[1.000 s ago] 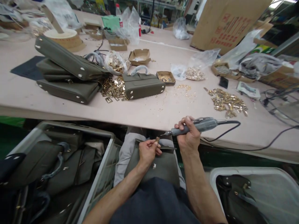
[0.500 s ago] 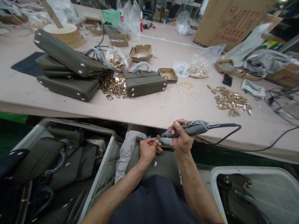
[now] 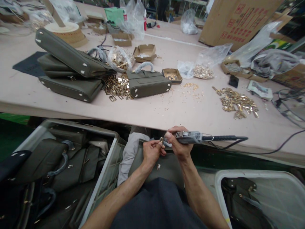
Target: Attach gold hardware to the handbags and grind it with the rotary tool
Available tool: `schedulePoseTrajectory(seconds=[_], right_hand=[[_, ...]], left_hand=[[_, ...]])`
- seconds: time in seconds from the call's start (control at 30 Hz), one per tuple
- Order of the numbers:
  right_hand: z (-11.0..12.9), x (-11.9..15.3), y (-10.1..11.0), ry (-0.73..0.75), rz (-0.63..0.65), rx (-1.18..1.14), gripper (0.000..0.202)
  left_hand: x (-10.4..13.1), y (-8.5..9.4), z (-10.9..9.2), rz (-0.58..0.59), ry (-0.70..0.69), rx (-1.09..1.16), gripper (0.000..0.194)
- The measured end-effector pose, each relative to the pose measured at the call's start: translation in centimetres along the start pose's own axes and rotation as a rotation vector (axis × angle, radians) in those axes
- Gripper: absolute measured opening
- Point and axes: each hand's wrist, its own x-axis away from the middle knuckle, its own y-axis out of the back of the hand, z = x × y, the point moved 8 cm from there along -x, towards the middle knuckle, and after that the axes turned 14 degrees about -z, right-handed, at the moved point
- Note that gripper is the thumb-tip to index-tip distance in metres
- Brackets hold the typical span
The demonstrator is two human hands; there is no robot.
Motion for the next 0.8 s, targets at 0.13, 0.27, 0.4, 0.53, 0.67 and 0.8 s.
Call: schedulePoseTrajectory(seconds=[0.13,0.27,0.4,0.53,0.67,0.8], right_hand=[[0.9,0.1,-1.5,0.004,0.173,0.043,0.012],[0.7,-0.2,-2.4,-0.027,0.252,0.097,0.013],[0.2,-0.6,-2.8,-0.094,0.240,0.070,0.013],[-0.4,-0.8,-3.1,-0.139,0.238,0.068,0.017],[-0.9,-0.7,-3.1,-0.108,0.260,0.119,0.016],[-1.5,-0.1,-3.4,-0.132,0.346,0.087,0.018]], left_hand=[[0.0,0.0,-0.3,0.031,-0.046,-0.027,0.032],[0.0,0.0,-0.3,0.042,-0.090,-0.030,0.030],[0.1,0.1,-0.1,0.047,-0.090,-0.008,0.025],[0.2,0.2,-0.1,0.071,-0.091,0.014,0.025],[0.2,0.4,-0.1,0.077,-0.103,0.029,0.028],[0.2,0.7,-0.2,0.060,-0.157,-0.064,0.028]])
